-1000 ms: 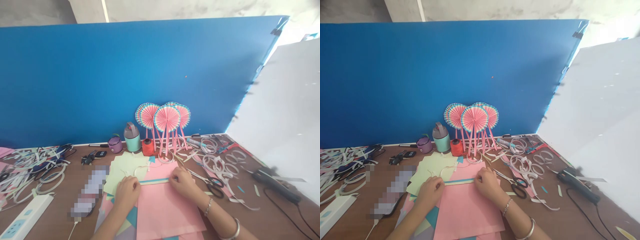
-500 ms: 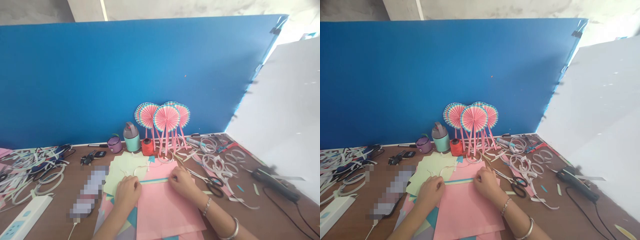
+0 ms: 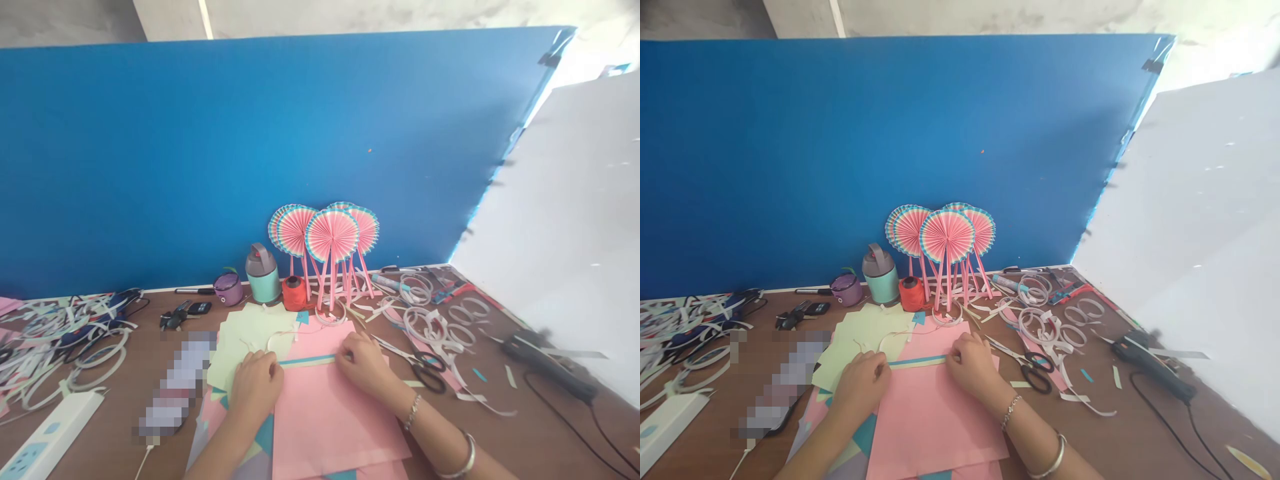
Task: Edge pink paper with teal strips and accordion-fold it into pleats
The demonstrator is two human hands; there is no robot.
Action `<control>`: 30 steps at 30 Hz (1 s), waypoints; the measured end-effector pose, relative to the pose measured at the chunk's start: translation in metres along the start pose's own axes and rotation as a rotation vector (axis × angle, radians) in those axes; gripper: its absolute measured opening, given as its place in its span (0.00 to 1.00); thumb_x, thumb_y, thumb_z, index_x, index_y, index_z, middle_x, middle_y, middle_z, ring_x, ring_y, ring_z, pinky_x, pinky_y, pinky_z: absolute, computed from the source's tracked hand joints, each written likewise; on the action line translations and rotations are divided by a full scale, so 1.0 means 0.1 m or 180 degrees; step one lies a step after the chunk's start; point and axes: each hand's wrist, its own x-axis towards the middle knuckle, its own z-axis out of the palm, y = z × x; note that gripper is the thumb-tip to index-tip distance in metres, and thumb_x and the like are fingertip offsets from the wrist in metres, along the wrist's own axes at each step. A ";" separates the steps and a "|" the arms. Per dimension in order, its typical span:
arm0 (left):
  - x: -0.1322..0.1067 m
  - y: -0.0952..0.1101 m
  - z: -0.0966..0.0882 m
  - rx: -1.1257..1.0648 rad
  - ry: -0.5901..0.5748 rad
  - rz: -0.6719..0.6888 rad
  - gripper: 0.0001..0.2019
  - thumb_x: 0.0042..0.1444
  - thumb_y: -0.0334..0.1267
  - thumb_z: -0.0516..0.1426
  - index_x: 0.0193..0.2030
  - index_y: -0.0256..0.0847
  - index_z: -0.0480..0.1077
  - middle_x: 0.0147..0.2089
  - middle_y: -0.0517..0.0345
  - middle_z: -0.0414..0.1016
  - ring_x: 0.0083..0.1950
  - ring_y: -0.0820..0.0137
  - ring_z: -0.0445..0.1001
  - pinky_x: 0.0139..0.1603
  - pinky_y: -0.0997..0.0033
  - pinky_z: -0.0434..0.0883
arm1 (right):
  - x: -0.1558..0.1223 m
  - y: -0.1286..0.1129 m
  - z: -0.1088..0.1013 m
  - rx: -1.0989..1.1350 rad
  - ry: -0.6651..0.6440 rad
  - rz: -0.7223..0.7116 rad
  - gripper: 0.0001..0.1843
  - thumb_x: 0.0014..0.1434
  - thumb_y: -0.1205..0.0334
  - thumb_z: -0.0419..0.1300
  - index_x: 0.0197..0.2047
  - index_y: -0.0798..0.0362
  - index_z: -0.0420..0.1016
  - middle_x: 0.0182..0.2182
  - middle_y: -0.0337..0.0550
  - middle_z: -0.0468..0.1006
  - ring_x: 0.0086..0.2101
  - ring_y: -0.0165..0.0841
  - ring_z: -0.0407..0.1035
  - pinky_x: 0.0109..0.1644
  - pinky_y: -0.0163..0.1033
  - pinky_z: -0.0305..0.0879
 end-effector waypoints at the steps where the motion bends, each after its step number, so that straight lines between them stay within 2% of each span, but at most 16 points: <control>1: 0.00 0.00 0.00 0.0011 0.0001 -0.0003 0.11 0.52 0.30 0.47 0.23 0.41 0.64 0.28 0.56 0.70 0.35 0.66 0.67 0.32 0.69 0.55 | 0.00 0.00 0.00 0.0000 0.0001 0.0008 0.10 0.52 0.69 0.52 0.20 0.55 0.65 0.27 0.41 0.71 0.34 0.33 0.61 0.37 0.36 0.47; 7: 0.00 0.02 -0.01 0.0038 0.0023 0.0013 0.11 0.52 0.30 0.46 0.23 0.41 0.65 0.28 0.56 0.69 0.35 0.65 0.67 0.32 0.68 0.55 | -0.01 -0.01 0.01 0.0033 0.0021 -0.0018 0.10 0.51 0.70 0.53 0.20 0.55 0.63 0.27 0.41 0.71 0.34 0.33 0.61 0.37 0.35 0.46; 14: 0.01 -0.05 0.01 -0.0236 0.0010 0.0041 0.11 0.53 0.31 0.46 0.21 0.42 0.59 0.27 0.57 0.68 0.34 0.66 0.67 0.32 0.70 0.59 | 0.00 -0.02 -0.01 0.0025 -0.0022 0.0013 0.10 0.51 0.69 0.51 0.20 0.55 0.63 0.28 0.42 0.71 0.34 0.33 0.60 0.37 0.36 0.45; 19: 0.00 -0.15 -0.02 -0.0591 0.0016 -0.0076 0.07 0.55 0.30 0.44 0.32 0.42 0.61 0.26 0.62 0.66 0.32 0.69 0.68 0.30 0.74 0.62 | 0.01 -0.01 0.01 0.0038 -0.0017 0.0013 0.09 0.51 0.69 0.51 0.20 0.55 0.63 0.27 0.42 0.71 0.34 0.33 0.59 0.37 0.36 0.45; 21: -0.03 -0.16 -0.05 -0.0700 0.0313 -0.0138 0.08 0.55 0.29 0.44 0.36 0.42 0.61 0.28 0.61 0.67 0.32 0.68 0.68 0.31 0.72 0.64 | 0.01 -0.01 0.01 0.0055 -0.0006 0.0034 0.09 0.50 0.69 0.51 0.20 0.55 0.63 0.27 0.42 0.71 0.33 0.33 0.59 0.37 0.36 0.46; 23: -0.07 -0.14 -0.09 -0.0729 0.0817 0.0058 0.10 0.54 0.28 0.44 0.38 0.41 0.62 0.33 0.56 0.70 0.36 0.66 0.69 0.35 0.68 0.66 | 0.00 -0.02 0.00 0.0062 0.0011 0.0037 0.09 0.51 0.69 0.51 0.20 0.55 0.63 0.27 0.41 0.71 0.33 0.32 0.59 0.37 0.36 0.46; 25: -0.13 -0.09 -0.09 -0.0664 0.1193 0.0565 0.13 0.54 0.26 0.43 0.40 0.40 0.65 0.39 0.52 0.71 0.42 0.64 0.69 0.42 0.63 0.67 | 0.00 -0.03 -0.01 0.0052 0.0028 0.0020 0.10 0.51 0.69 0.51 0.19 0.55 0.63 0.27 0.41 0.71 0.33 0.32 0.59 0.37 0.36 0.45; 26: -0.17 -0.06 -0.06 -0.0614 0.1248 0.0863 0.14 0.54 0.25 0.43 0.42 0.39 0.66 0.41 0.51 0.71 0.44 0.64 0.69 0.44 0.61 0.67 | -0.01 -0.03 -0.01 0.0044 0.0034 0.0016 0.11 0.52 0.69 0.51 0.19 0.55 0.63 0.26 0.41 0.71 0.32 0.32 0.59 0.36 0.36 0.45; 28: -0.23 0.01 0.03 -0.0459 0.1111 0.1381 0.18 0.55 0.25 0.43 0.46 0.40 0.67 0.46 0.50 0.72 0.48 0.63 0.69 0.48 0.60 0.68 | -0.01 -0.04 -0.02 0.0040 0.0036 0.0020 0.11 0.52 0.69 0.51 0.19 0.55 0.64 0.26 0.41 0.71 0.33 0.32 0.59 0.36 0.36 0.45; 30: -0.28 0.06 0.17 -0.0185 0.1011 0.1605 0.21 0.54 0.24 0.44 0.51 0.39 0.67 0.52 0.49 0.71 0.53 0.62 0.68 0.52 0.57 0.68 | 0.00 -0.04 -0.01 0.0046 0.0021 0.0032 0.11 0.52 0.69 0.52 0.20 0.55 0.66 0.27 0.41 0.71 0.33 0.32 0.60 0.36 0.36 0.45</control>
